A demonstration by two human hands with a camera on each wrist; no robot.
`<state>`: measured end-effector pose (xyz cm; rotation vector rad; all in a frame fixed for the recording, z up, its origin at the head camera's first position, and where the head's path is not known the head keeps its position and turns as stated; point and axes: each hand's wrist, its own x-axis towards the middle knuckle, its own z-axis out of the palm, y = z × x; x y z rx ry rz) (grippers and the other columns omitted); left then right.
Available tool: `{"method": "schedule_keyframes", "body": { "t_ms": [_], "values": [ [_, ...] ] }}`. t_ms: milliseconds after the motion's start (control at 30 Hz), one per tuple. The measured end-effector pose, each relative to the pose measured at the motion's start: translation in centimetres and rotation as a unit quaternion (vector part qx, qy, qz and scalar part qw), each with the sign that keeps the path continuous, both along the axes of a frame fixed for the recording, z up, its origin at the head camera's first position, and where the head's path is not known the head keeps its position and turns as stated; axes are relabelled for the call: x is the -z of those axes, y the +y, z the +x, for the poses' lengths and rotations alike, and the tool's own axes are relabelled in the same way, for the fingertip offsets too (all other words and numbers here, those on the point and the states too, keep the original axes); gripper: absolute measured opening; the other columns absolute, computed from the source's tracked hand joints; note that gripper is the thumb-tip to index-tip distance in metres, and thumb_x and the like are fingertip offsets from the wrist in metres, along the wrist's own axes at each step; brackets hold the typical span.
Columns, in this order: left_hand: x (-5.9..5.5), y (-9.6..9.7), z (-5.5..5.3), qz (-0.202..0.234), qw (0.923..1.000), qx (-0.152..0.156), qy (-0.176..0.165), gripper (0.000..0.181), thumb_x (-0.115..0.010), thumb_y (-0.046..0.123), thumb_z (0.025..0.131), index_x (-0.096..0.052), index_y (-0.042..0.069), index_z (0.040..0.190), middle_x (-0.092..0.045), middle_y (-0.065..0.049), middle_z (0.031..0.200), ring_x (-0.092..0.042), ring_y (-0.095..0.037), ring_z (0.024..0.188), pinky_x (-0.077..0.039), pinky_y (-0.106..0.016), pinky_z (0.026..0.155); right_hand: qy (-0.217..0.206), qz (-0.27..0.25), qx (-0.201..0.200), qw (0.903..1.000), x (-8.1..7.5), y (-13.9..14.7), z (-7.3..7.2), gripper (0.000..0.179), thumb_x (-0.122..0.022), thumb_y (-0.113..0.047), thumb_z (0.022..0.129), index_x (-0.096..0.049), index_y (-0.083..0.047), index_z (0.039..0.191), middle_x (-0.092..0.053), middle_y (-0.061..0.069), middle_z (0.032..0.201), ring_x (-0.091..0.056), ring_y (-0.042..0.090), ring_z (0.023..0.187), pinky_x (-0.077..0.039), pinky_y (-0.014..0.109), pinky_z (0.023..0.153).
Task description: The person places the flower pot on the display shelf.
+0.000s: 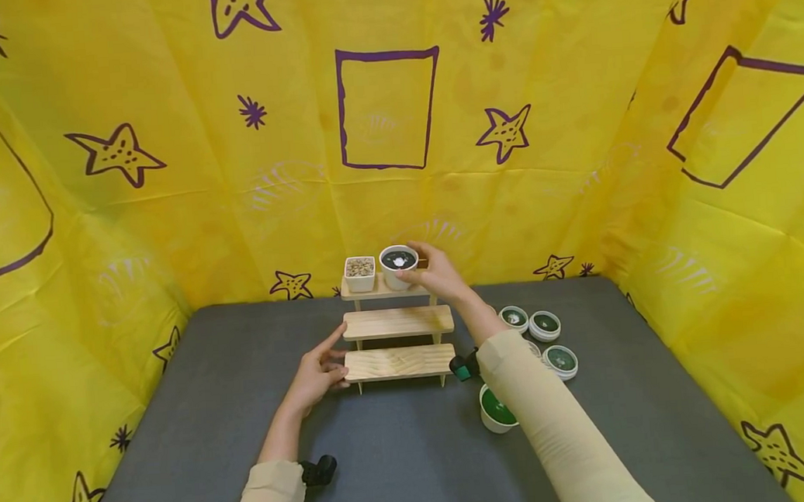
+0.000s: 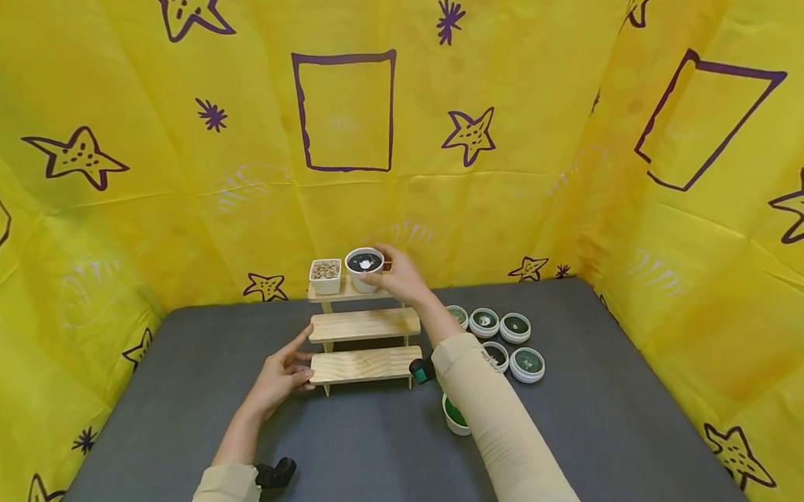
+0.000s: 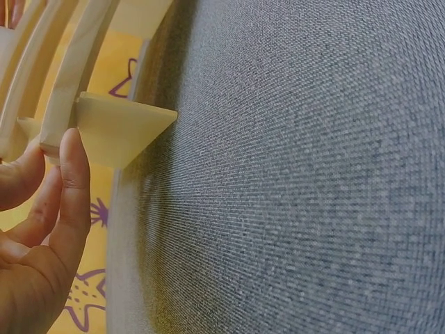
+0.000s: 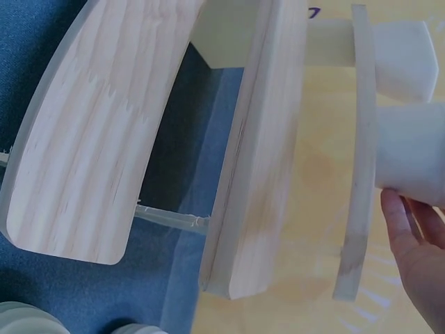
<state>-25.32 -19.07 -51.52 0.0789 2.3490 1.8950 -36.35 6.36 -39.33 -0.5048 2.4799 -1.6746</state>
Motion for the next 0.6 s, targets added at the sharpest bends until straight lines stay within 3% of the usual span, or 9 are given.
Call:
{"method": "schedule_keyframes", "body": {
  "t_ms": [600],
  "values": [
    [-0.18,0.10,0.12,0.002,1.0000,0.003,-0.002,0.083,-0.058,-0.015,0.088,-0.034,0.028,0.155,-0.052,-0.032,0.125,-0.060,-0.016,0.076,-0.062,-0.034,0.067,-0.010,-0.011,0.003,0.9999,0.14,0.24,0.00,0.081,-0.075,-0.020,0.086,-0.033,-0.008,0.154,-0.048,0.018,0.147,-0.053,0.036,0.131,-0.055,0.045,0.099]
  ]
}}
